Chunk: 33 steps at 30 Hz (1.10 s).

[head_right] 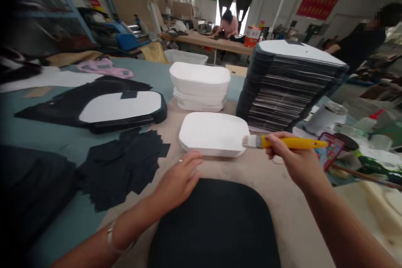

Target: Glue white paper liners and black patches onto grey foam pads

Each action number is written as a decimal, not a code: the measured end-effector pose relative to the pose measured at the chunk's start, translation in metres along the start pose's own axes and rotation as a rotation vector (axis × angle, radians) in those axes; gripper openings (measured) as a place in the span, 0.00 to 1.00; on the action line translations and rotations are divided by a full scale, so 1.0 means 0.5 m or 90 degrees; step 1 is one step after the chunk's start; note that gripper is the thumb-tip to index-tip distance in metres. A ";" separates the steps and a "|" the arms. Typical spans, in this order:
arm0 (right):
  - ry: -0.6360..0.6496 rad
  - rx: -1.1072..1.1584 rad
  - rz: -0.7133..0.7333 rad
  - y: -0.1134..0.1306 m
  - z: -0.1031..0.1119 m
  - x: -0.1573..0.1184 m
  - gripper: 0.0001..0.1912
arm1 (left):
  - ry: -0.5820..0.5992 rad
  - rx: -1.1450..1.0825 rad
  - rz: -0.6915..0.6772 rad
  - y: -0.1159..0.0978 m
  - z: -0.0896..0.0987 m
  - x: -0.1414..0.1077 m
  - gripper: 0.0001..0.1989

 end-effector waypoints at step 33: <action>0.371 0.115 0.079 0.203 -0.493 0.376 0.05 | 0.063 0.335 -0.038 -0.022 -0.139 0.106 0.23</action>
Point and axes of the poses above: each hand's wrist, its own x-axis towards the middle knuckle, its own z-axis out of the back of the hand, y = z × x, the point moved 5 cm from there along x, towards the middle knuckle, and after that the axes turned 3 degrees about -z, right-handed, at the moved point
